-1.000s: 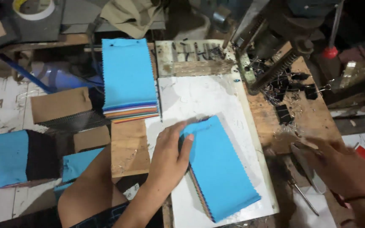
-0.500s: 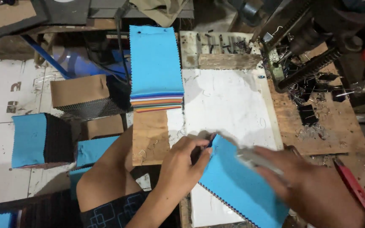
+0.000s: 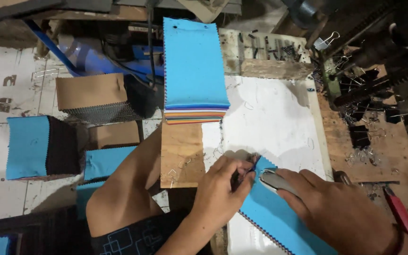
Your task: The person assembles notebooks by aligning pages and covers, then uses a stapler to secure the spine. They handle multiple notebooks, stacking them and using binder clips to hold the pages together during the process.
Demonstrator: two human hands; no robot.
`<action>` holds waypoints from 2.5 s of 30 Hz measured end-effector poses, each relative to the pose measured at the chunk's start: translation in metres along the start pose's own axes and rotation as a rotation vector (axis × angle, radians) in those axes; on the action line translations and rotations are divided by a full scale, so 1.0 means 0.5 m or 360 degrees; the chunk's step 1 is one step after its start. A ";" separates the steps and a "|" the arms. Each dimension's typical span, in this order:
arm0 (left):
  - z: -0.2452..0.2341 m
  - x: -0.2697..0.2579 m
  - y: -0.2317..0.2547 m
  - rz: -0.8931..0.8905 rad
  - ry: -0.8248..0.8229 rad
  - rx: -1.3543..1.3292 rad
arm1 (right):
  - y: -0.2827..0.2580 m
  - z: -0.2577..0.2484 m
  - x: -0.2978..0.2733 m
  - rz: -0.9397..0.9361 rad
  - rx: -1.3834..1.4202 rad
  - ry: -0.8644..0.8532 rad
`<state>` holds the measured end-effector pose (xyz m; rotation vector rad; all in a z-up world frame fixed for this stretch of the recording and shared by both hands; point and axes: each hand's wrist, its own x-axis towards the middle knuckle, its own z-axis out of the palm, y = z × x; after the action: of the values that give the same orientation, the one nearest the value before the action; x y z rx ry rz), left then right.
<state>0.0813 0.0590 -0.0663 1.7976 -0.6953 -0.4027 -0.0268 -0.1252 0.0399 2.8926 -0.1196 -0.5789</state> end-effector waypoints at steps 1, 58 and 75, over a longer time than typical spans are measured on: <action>0.002 0.000 -0.003 -0.0018 -0.0003 -0.0008 | -0.002 -0.006 0.004 0.0089 -0.0033 -0.0165; 0.010 0.016 0.015 -0.0175 0.0049 -0.0032 | -0.034 0.134 -0.034 0.0071 0.0574 0.0656; 0.012 -0.015 0.020 -0.0023 0.0076 0.0091 | -0.032 0.012 -0.027 0.0080 0.0905 0.0390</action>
<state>0.0693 0.0569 -0.0594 1.8612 -0.6664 -0.3513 -0.0410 -0.1089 0.0362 3.4645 -0.3743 -0.1939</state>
